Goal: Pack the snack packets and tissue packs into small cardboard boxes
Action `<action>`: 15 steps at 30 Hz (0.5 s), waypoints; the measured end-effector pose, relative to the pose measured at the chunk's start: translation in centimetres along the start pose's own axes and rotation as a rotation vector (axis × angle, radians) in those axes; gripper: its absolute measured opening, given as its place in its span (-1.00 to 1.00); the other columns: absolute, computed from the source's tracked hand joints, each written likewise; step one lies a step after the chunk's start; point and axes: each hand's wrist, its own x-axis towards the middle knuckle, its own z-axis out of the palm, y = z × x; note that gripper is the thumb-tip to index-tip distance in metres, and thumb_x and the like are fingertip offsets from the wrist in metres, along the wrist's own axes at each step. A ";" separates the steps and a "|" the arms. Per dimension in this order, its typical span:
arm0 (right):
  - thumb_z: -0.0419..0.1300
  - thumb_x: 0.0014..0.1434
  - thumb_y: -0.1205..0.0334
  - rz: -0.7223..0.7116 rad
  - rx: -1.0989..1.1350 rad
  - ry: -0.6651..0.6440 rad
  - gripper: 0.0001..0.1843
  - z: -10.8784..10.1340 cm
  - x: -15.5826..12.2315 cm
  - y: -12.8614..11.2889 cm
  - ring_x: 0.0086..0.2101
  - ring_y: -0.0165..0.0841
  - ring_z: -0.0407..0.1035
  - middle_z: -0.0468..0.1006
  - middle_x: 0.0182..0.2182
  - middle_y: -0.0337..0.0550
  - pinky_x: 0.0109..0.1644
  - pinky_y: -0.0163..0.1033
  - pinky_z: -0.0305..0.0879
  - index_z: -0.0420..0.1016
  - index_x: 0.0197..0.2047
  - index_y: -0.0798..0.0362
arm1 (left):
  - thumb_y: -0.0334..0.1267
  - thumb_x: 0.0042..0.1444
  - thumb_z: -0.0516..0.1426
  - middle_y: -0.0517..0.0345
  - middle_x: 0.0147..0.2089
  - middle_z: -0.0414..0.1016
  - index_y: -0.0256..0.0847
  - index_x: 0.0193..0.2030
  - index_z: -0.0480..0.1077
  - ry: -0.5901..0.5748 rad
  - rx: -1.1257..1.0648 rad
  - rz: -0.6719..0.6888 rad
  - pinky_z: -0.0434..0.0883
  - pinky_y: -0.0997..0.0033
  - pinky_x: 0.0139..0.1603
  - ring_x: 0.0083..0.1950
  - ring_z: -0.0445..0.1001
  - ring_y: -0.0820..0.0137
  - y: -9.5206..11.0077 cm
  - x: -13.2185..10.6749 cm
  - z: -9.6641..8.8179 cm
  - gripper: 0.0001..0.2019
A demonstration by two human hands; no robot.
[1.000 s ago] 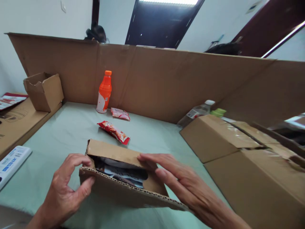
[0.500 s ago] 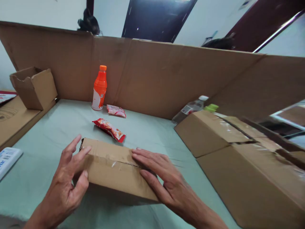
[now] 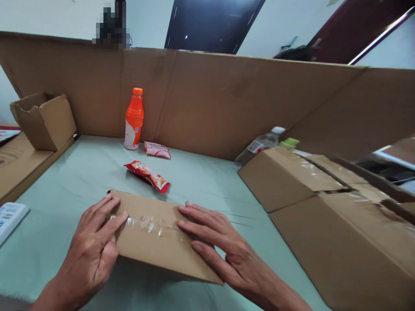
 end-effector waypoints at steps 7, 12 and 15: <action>0.09 0.42 0.18 0.061 0.074 -0.102 -0.59 0.0 -0.1 0.3 0.32 -0.16 0.26 0.40 0.33 -0.16 0.30 0.09 0.37 0.49 0.27 -0.25 | -0.52 0.24 -0.02 0.00 0.45 0.28 -0.14 0.29 0.33 -0.008 0.022 0.089 0.07 -0.11 0.45 0.53 0.09 0.09 0.7 0.1 -0.1 -0.50; 0.07 0.43 0.13 0.089 0.117 -0.130 -0.59 0.1 0.0 0.5 0.35 -0.14 0.20 0.36 0.36 -0.14 0.34 0.15 0.31 0.48 0.28 -0.25 | -0.43 0.31 0.02 -0.01 0.22 0.56 -0.15 0.25 0.38 -0.052 0.039 0.128 0.23 -0.15 0.34 0.40 0.33 0.10 0.6 0.7 -0.3 -0.59; 0.15 0.37 -0.13 0.058 0.180 -0.160 -0.47 0.0 -0.7 0.5 0.40 -0.07 0.09 0.26 0.42 -0.12 0.37 0.19 0.24 0.40 0.35 -0.26 | -0.42 0.34 0.01 -0.03 0.20 0.57 -0.16 0.24 0.38 -0.040 0.076 0.136 0.30 -0.19 0.30 0.39 0.36 0.09 0.6 0.5 -0.4 -0.62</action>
